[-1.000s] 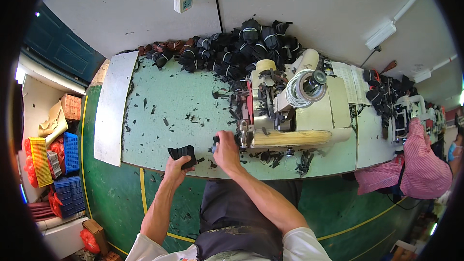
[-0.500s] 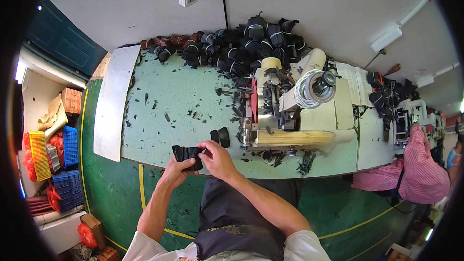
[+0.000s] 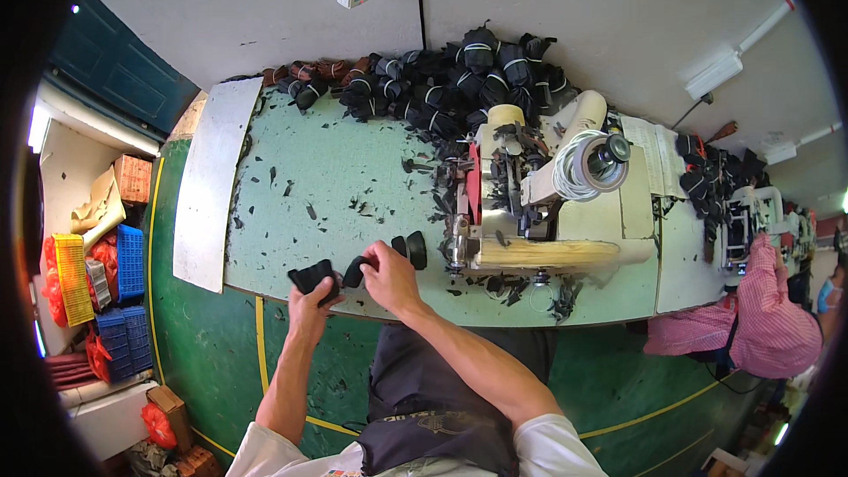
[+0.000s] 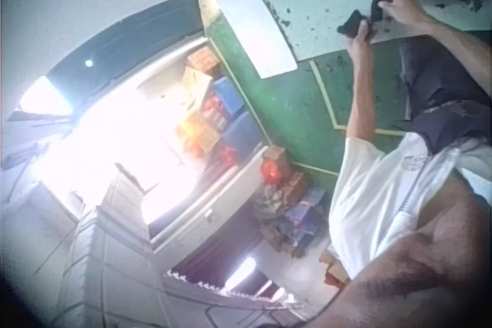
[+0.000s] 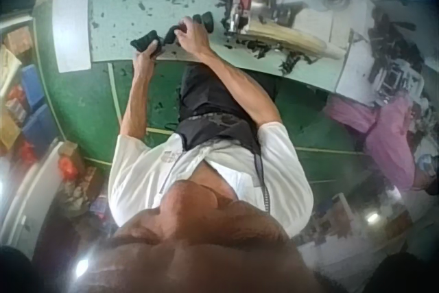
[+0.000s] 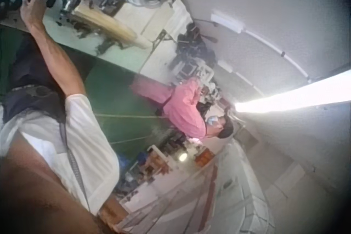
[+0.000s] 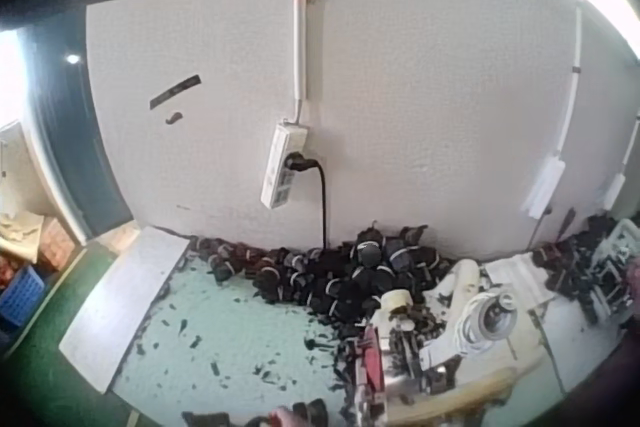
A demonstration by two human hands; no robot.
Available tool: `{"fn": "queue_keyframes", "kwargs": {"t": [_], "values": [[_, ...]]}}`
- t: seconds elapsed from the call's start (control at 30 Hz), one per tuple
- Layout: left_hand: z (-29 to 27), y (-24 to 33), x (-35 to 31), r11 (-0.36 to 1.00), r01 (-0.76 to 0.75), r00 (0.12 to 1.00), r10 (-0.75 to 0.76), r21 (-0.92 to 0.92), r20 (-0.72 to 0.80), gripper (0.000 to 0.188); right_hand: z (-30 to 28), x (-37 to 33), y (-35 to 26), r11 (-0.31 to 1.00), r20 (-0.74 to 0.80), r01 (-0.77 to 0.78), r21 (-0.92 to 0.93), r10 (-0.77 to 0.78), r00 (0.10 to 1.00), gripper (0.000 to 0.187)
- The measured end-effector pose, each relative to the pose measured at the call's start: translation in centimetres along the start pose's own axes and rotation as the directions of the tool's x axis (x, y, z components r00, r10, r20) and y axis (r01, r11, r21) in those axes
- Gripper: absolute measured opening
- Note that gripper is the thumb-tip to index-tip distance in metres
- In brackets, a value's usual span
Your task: The person thins the edges of shoe components using an industrial skiving machine.
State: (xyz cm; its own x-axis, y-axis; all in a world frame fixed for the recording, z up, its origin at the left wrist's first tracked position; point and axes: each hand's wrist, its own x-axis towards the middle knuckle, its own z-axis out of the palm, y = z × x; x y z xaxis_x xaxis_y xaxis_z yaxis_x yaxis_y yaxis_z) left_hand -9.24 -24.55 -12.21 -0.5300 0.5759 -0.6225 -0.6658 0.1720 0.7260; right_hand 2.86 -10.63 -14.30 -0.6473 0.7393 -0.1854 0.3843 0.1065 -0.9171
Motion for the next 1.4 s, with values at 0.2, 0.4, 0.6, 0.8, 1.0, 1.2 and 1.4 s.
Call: {"fn": "queue_keyframes", "kwargs": {"t": [0.2,0.4,0.6,0.8,1.0,1.2,1.4], "values": [[-1.5,0.8,-2.0,0.998,-0.051,0.998,0.052,0.046,-0.026,0.033,2.3,2.3,-1.0,0.898,-0.1,0.226,-0.378,-0.283,0.954,0.027],[0.8,1.2,-2.6,0.991,-0.023,0.996,0.01,0.132,0.094,0.043,-1.0,-0.7,-3.1,0.976,0.274,-0.154,0.155,0.108,0.956,0.038],[2.6,0.8,-2.8,0.979,-0.023,0.977,-0.021,0.203,0.214,0.046,-1.4,-2.3,-1.5,0.912,0.273,-0.253,0.323,0.166,0.948,0.033],[3.1,0.5,-3.6,0.982,0.013,0.973,-0.056,0.189,0.223,0.046,-2.3,-3.1,-1.4,0.764,0.355,-0.392,0.512,0.227,0.907,0.023],[3.4,0.4,-3.9,0.981,0.052,0.973,-0.092,0.185,0.213,0.048,-2.8,-3.4,-1.8,0.716,0.362,-0.438,0.544,0.27,0.892,0.018],[3.3,0.6,-3.8,0.981,0.087,0.962,-0.128,0.173,0.243,0.045,-2.9,-3.3,-1.3,0.657,0.408,-0.486,0.576,0.284,0.868,0.018],[3.7,0.5,-4.1,0.983,0.108,0.965,-0.139,0.146,0.224,0.037,-2.7,-4.3,-2.3,0.789,0.298,-0.415,0.453,0.305,0.905,0.031]]}}
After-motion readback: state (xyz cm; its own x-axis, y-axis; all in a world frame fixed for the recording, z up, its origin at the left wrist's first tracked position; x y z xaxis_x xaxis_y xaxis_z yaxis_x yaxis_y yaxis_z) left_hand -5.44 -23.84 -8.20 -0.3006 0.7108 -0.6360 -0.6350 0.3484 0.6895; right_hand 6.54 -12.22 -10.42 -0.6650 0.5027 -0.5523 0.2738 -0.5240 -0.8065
